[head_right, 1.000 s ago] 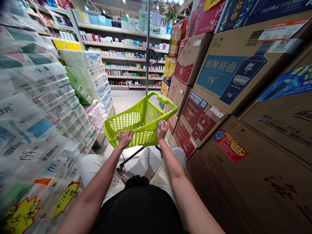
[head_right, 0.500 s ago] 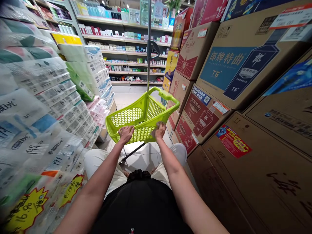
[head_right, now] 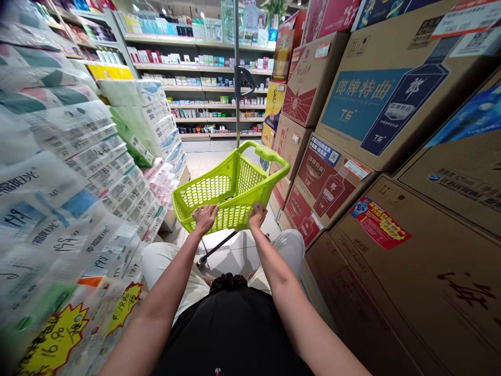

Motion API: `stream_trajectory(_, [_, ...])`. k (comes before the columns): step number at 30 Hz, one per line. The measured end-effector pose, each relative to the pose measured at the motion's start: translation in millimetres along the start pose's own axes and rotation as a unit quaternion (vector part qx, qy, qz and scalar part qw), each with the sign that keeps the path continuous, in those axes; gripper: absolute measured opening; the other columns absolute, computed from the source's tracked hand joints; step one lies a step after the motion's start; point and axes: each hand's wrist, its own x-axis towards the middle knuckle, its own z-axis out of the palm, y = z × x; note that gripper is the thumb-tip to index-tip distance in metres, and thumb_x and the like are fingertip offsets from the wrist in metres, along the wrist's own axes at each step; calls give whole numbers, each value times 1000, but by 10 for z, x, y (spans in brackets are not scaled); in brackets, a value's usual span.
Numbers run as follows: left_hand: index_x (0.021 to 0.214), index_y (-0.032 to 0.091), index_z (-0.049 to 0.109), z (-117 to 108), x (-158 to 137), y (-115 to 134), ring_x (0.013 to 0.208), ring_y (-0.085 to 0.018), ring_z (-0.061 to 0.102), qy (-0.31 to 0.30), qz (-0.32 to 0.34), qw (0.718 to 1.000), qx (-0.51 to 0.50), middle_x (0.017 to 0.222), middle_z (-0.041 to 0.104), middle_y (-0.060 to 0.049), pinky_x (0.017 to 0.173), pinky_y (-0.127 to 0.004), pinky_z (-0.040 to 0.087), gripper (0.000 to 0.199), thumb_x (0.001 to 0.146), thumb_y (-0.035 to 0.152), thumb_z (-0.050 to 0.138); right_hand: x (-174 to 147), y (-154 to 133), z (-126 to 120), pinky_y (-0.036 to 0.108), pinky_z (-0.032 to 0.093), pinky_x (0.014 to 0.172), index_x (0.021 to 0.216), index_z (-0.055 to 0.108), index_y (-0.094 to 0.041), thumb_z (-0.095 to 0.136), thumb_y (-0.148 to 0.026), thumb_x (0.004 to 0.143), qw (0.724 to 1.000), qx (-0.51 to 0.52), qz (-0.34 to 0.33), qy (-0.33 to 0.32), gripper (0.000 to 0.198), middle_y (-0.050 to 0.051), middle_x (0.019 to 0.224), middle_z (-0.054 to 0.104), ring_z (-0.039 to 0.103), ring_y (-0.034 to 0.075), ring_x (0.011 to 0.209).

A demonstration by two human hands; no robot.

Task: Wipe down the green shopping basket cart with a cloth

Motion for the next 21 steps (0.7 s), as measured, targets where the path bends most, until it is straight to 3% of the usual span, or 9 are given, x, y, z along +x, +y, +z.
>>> stream_trajectory(3, [121, 34, 64, -9, 4, -21, 127, -28, 44, 0, 1, 1000, 8, 117, 67, -4, 114, -51, 21, 38, 101, 48, 35, -18, -62, 66, 39, 47, 97, 108, 59, -15, 50, -20, 77, 1000, 4, 13, 18, 33, 13, 109, 62, 58, 25, 110])
stream_trajectory(7, [122, 34, 64, -14, 11, -41, 128, -27, 43, -2, -3, 1000, 2, 118, 66, -4, 114, -52, 19, 39, 101, 48, 34, 21, -146, 110, 40, 39, 110, 121, 57, -17, 48, -19, 81, 999, 9, -41, 12, 41, 15, 130, 56, 51, 24, 126])
stream_trajectory(14, [119, 34, 66, -22, -21, -57, 128, -27, 44, 4, -4, 1000, 5, 117, 67, -4, 114, -52, 20, 39, 102, 46, 33, -455, -77, 175, 45, 42, 105, 119, 62, -15, 48, -9, 75, 1000, -12, 7, -9, 46, 16, 119, 62, 54, 28, 118])
stream_trajectory(17, [119, 34, 66, -50, -14, -70, 127, -27, 44, 7, -3, 1000, 10, 117, 67, -4, 114, -53, 19, 43, 104, 44, 27, -767, -241, 332, 45, 44, 103, 120, 63, -16, 45, -10, 81, 992, -43, -101, -65, 43, 17, 129, 58, 51, 28, 121])
stream_trajectory(21, [119, 34, 66, -106, -22, -88, 126, -27, 45, 5, -5, 1000, 13, 116, 67, -4, 114, -53, 21, 49, 104, 42, 20, -987, -305, 376, 45, 43, 105, 122, 65, -21, 48, -8, 83, 939, -73, -292, -167, 45, 12, 136, 55, 49, 27, 121])
